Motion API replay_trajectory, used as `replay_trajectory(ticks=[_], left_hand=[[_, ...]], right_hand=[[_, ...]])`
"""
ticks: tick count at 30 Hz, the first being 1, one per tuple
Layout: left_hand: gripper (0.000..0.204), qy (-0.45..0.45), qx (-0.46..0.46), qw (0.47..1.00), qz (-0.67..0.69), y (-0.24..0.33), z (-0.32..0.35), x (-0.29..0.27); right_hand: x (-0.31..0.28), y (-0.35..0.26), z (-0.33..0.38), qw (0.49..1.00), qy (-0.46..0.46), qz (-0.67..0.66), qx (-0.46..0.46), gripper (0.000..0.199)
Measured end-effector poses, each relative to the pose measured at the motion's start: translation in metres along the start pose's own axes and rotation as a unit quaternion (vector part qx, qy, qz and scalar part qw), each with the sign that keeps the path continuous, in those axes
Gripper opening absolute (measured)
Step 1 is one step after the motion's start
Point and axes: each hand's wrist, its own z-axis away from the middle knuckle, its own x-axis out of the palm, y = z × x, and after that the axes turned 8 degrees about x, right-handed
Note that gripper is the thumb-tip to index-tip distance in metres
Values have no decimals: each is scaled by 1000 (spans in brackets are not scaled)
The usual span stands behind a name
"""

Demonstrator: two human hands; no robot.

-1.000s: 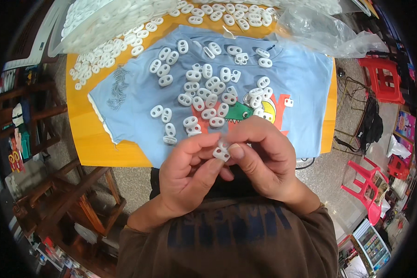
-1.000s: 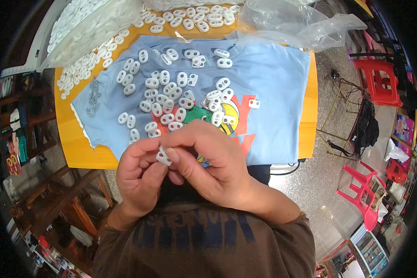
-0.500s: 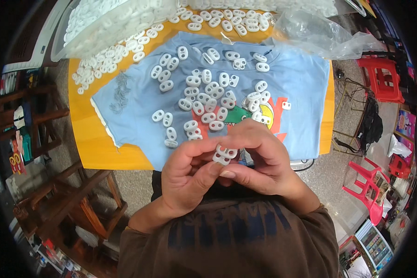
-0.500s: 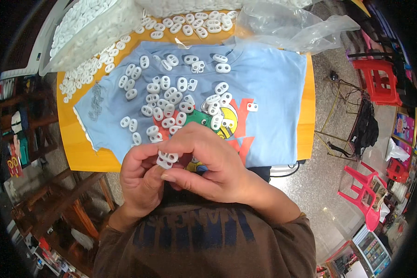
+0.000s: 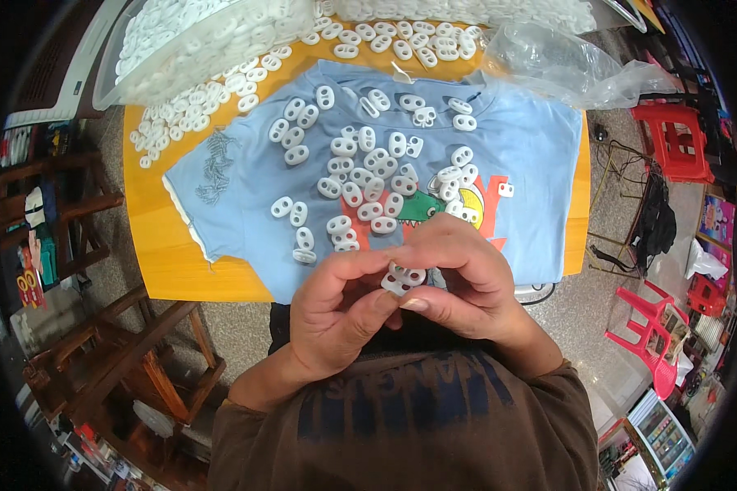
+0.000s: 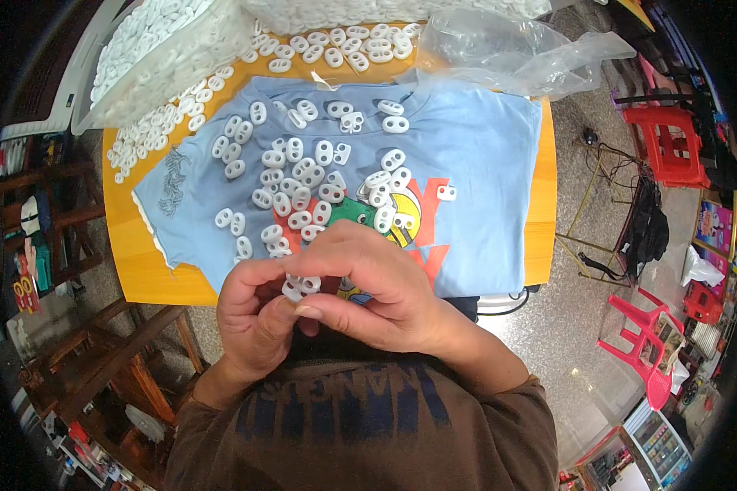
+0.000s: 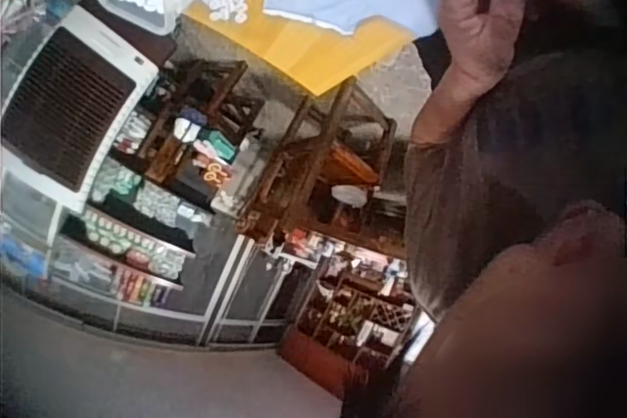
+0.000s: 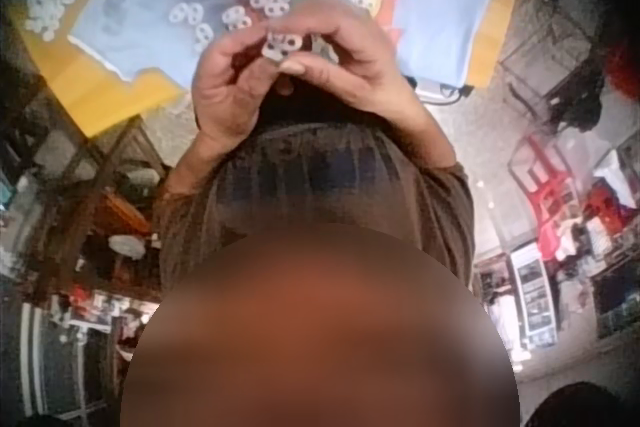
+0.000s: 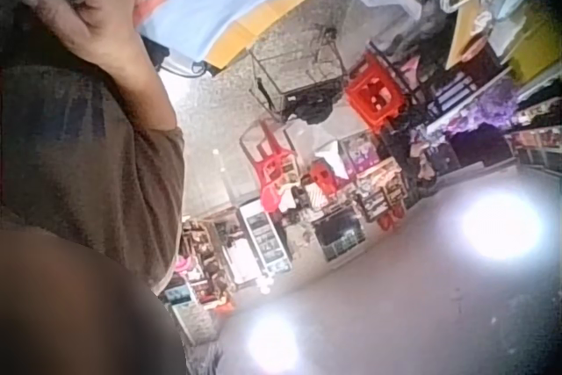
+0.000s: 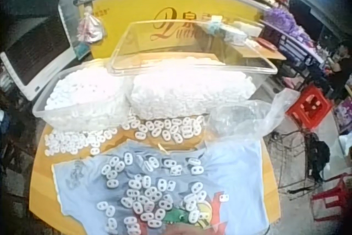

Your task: Assembling plastic cord locks by inserting small metal springs into the components by hand.

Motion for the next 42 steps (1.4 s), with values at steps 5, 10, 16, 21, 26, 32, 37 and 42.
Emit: replay_trajectory(ticks=[5, 10, 16, 21, 26, 32, 37, 42], left_hand=[[27, -17, 6, 999, -29, 0, -1, -12], [28, 31, -29, 999, 32, 5, -2, -3], [29, 97, -70, 992, 47, 7, -1, 8], [29, 41, -76, 993, 81, 7, 1, 6], [30, 27, 63, 995, -73, -9, 2, 1], [32, -49, 168, 944, -281, -6, -5, -6], [31, -51, 207, 924, -316, -6, -4, -6], [28, -61, 192, 935, -293, -3, -3, -3]], right_hand=[[0, 3, 2, 1000, 4, 9, -4, 31], [0, 4, 4, 1000, -4, 27, 5, 32], [4, 6, 7, 999, 11, 50, -6, 37], [0, 2, 1, 995, -12, 85, -48, 41], [3, 6, 3, 996, -14, 64, -54, 37], [8, 14, 8, 998, -2, 28, -60, 35], [11, 17, 10, 998, -5, 9, -61, 34], [14, 20, 13, 998, 7, 2, -67, 33]])
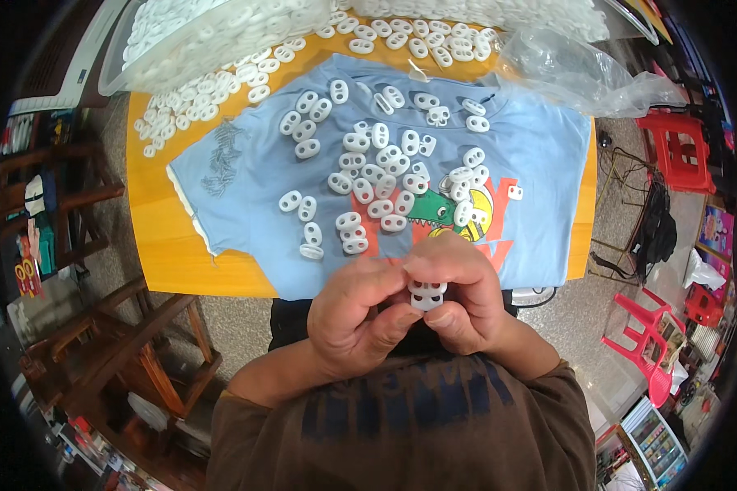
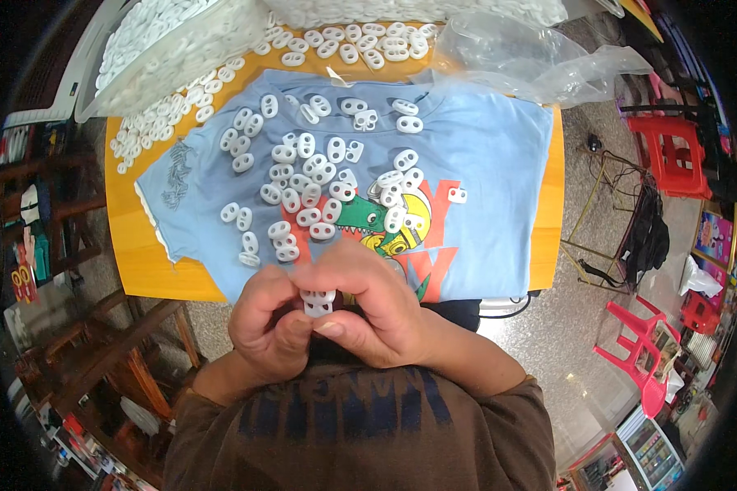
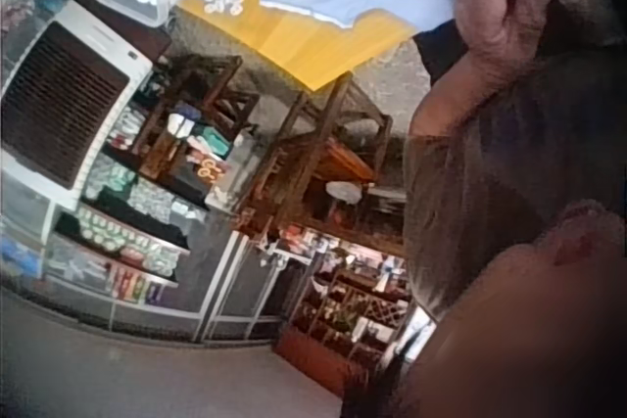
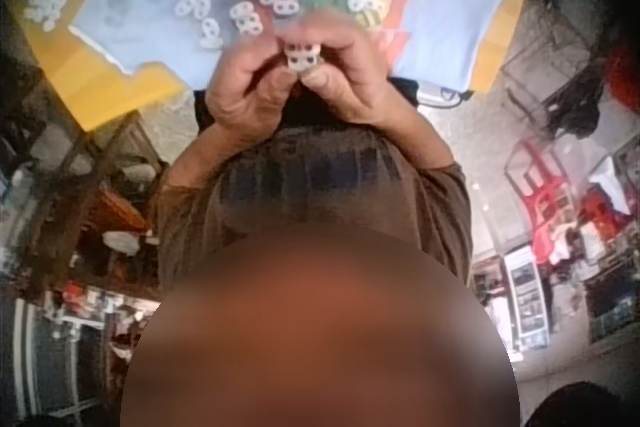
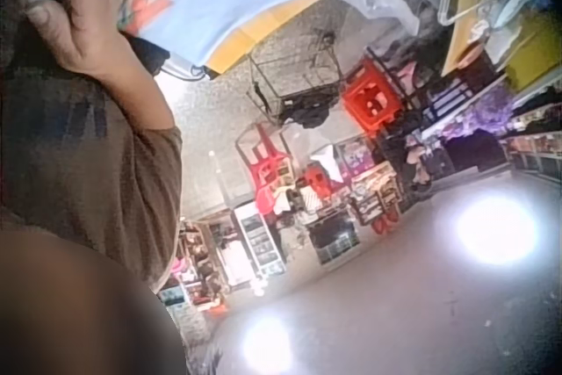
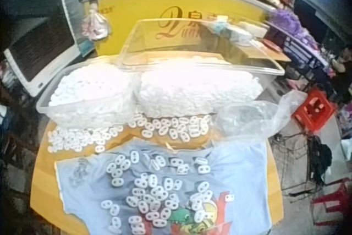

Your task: Assembling plastic cord locks by inserting small metal springs into the components by hand.

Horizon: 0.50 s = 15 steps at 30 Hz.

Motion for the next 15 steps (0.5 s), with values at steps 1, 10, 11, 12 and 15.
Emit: replay_trajectory(ticks=[1, 10, 11, 12, 15], left_hand=[[28, 1, 0, 1000, 0, 0, 0, 0], [26, 35, 21, 999, -2, -4, 3, 5], [26, 30, 16, 999, 4, -3, 2, 4], [26, 24, 12, 1000, 10, -2, 1, 4], [27, 38, 6, 999, -5, -2, 3, 6]], right_hand=[[1, 1, 0, 1000, -1, -4, -2, 32], [8, 5, 0, 999, 23, -35, -21, 29], [8, 5, 0, 999, 28, -42, -18, 29], [9, 6, 0, 999, 28, -42, -18, 29], [12, 8, 1, 998, 46, -44, -27, 28]])
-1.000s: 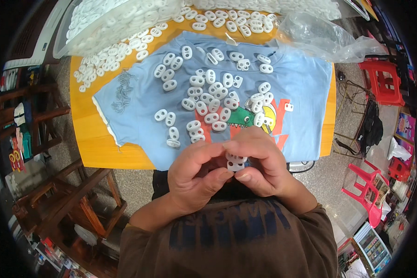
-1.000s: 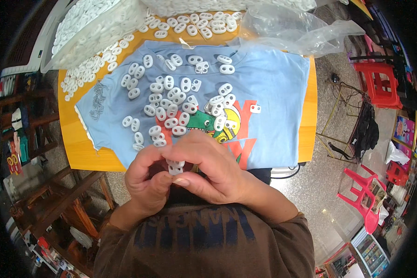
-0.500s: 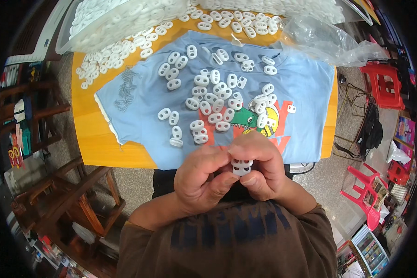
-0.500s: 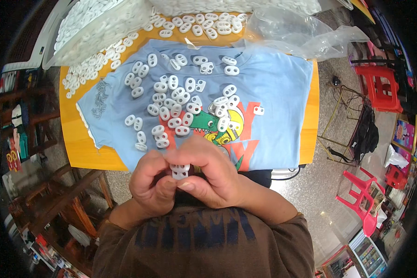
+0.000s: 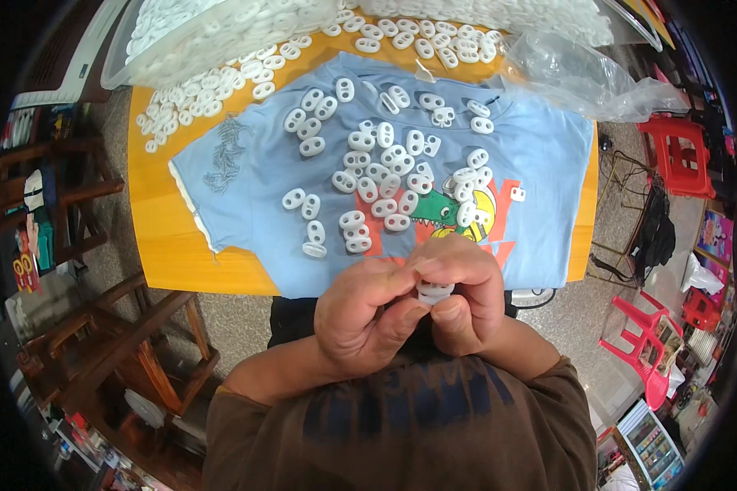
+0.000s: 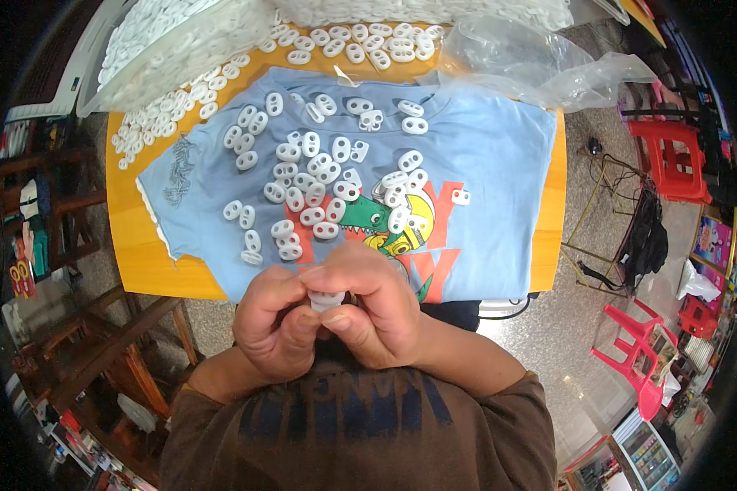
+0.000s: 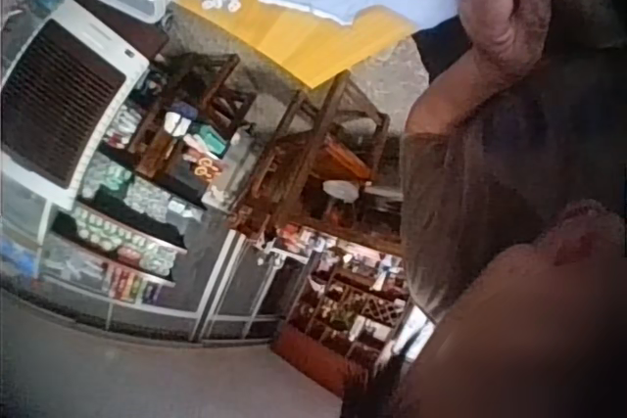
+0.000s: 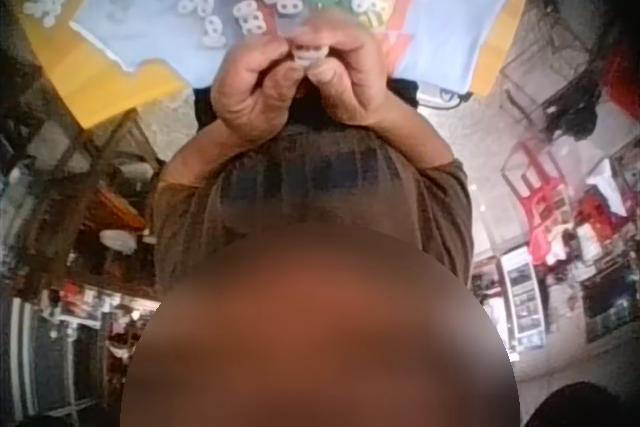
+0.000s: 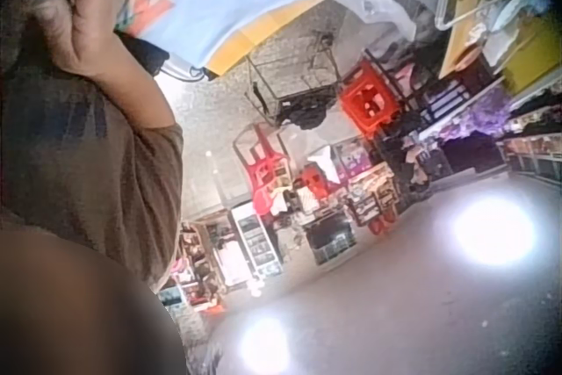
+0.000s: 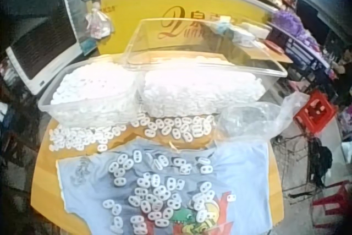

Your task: Assembling plastic cord locks by inserting small metal springs into the components by hand.

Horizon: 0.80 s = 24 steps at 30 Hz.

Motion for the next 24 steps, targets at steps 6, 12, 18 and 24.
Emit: replay_trajectory(ticks=[6, 12, 18, 24], left_hand=[[30, -14, 12, 1000, 6, -9, -2, 0], [35, 21, 2, 996, 92, -11, 1, 5], [35, 37, -92, 988, 119, -3, -6, 5], [30, -24, -34, 998, 46, -2, -9, -1]], right_hand=[[0, 3, 0, 1000, 19, -17, -7, 28], [-1, 1, 1, 1000, 13, -26, 10, 29], [0, 3, 1, 998, 8, -44, 34, 31], [2, -1, 0, 999, 37, -24, 32, 30]])
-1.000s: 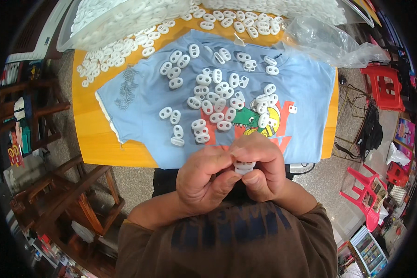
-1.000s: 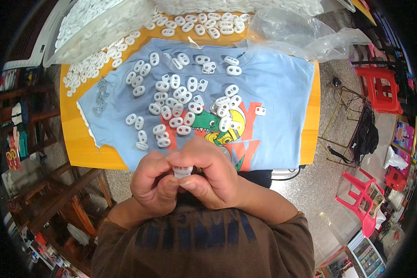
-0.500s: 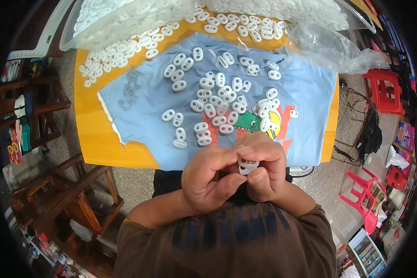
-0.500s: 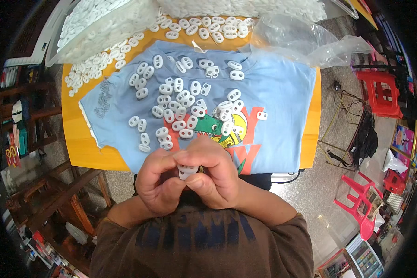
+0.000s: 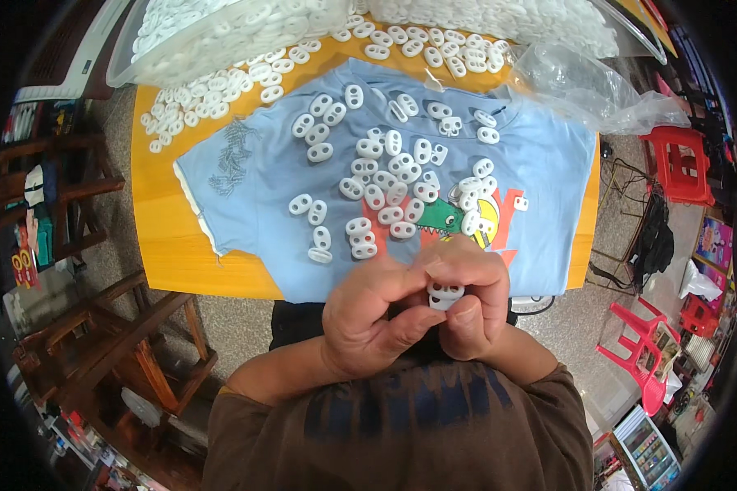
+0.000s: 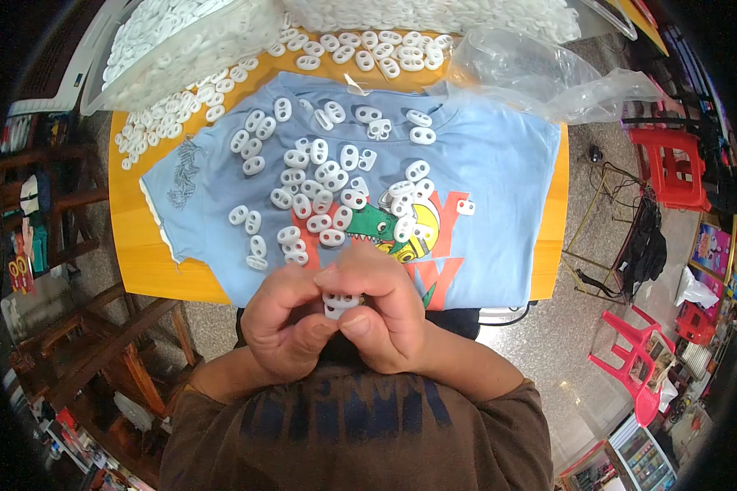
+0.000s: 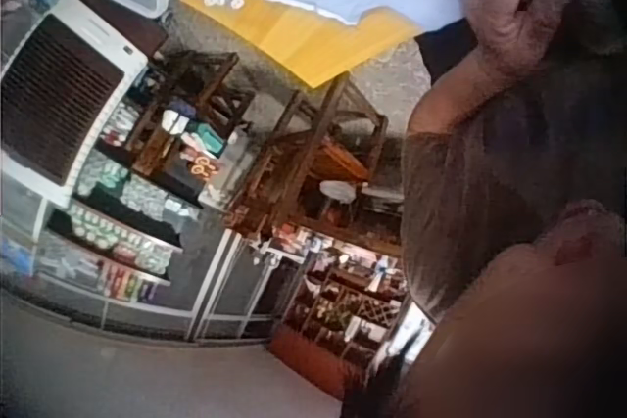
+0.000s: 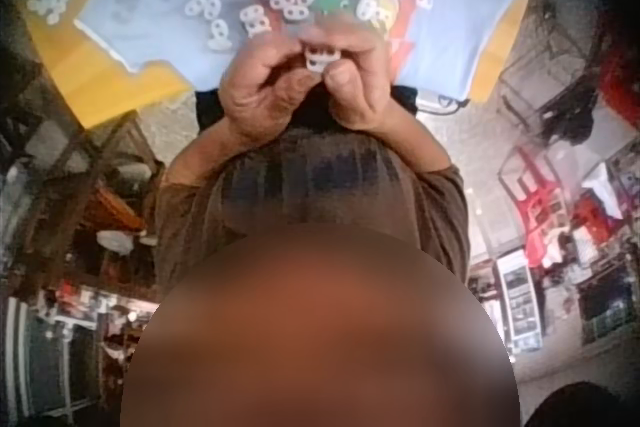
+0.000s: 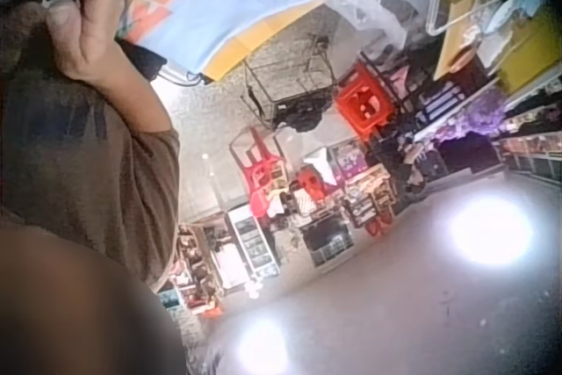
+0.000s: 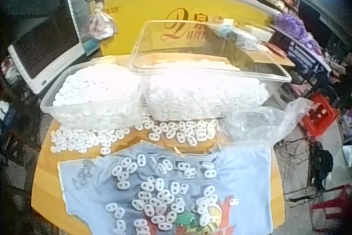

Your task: Assembling plastic cord locks by inserting small metal springs into the components by hand.

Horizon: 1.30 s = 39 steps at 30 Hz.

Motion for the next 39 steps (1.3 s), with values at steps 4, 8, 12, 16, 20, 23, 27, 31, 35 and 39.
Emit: replay_trajectory(ticks=[4, 8, 12, 16, 20, 23, 27, 31, 35, 39], left_hand=[[29, 8, -13, 1000, 11, 2, 3, 2], [28, 28, 17, 999, 8, -2, 6, 5], [27, 35, 68, 997, -23, -5, 4, 5], [25, 43, 59, 997, -28, -4, 5, 6], [22, 45, 52, 997, -33, -7, 5, 8], [20, 46, 50, 997, -33, -8, 6, 9], [19, 49, 56, 997, -29, -10, 5, 9], [22, 73, 10, 997, 31, -8, 9, 8], [25, 55, 23, 998, 9, -7, 10, 4], [25, 36, 57, 997, -24, -9, 9, 1]], right_hand=[[-2, 2, 2, 1000, -21, 4, -16, 30], [-1, 4, 4, 1000, -16, 2, -19, 29], [2, 4, 5, 1000, -8, -7, -21, 29], [5, 3, 4, 999, 16, -15, -25, 28], [7, 6, 4, 999, 35, -12, -33, 27], [6, 10, 6, 998, 31, -34, -44, 26], [7, 8, 2, 998, 38, -21, -55, 26], [2, 8, 1, 999, 8, -12, -39, 28], [-1, 9, 0, 998, -31, 12, -55, 29], [-2, 11, 1, 997, -38, 25, -63, 28]])
